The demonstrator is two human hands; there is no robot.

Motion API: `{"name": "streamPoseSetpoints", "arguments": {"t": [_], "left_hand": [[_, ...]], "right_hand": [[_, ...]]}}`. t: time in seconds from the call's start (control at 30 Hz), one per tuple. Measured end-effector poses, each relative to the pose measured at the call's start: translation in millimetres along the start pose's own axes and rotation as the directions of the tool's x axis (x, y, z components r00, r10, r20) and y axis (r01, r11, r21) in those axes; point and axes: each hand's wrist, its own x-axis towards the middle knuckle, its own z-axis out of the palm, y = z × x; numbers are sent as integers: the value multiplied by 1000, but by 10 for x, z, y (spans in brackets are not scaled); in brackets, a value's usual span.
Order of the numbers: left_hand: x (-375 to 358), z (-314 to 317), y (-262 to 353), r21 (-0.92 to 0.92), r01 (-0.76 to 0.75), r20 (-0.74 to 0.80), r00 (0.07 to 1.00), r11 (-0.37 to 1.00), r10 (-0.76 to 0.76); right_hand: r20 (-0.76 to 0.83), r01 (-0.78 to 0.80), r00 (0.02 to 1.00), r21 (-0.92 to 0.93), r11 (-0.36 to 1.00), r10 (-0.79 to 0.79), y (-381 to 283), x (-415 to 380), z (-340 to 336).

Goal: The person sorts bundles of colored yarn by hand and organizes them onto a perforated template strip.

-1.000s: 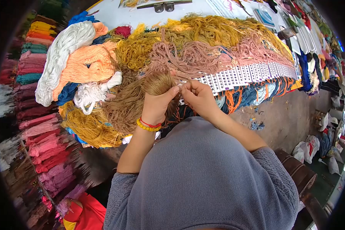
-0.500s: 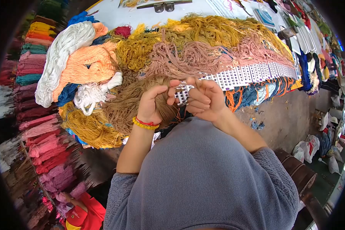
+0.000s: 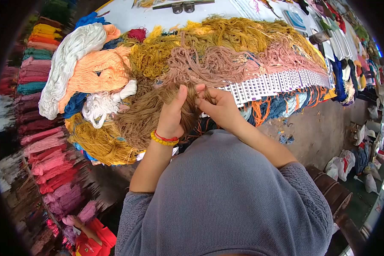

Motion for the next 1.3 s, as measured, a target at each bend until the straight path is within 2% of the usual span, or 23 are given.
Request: {"name": "streamPoseSetpoints", "arguments": {"t": [0.23,0.3,0.53,0.6,0.63,0.7,0.8,0.93,1.0,1.1,1.3], "left_hand": [[-10,-4,9,-33,26,-1,1000,999,-26],[4,-28,-14,6,9,-52,999,1000,-8],[-28,74,27,6,-9,-63,998,1000,10],[-28,90,26,105,-55,-75,995,993,63],[-25,92,19,105,-55,-75,995,993,63],[-13,94,2,62,-76,-79,994,995,80],[-8,90,-9,38,-53,-57,997,998,55],[10,100,-43,21,-38,-85,996,999,39],[6,136,-58,63,-92,-92,991,994,97],[28,141,-75,91,-116,-114,985,989,126],[84,41,-105,133,-168,-140,973,977,186]], "right_hand": [[-34,52,998,95,994,-49,60,-8,11],[-25,-19,999,123,992,22,2,-34,1],[-41,-100,993,178,979,108,-62,-75,-36],[-105,43,994,105,994,-31,14,-63,-43],[-105,42,994,105,994,-31,18,-67,-48],[-98,-46,993,192,980,66,23,-79,-68],[-40,-87,994,270,959,102,41,-81,-102],[-77,-19,996,210,977,36,76,-52,-26],[-106,-14,994,140,990,29,36,-58,2],[-116,-20,992,220,975,47,72,-31,17],[-147,-64,984,242,968,101,30,-58,12]]}}
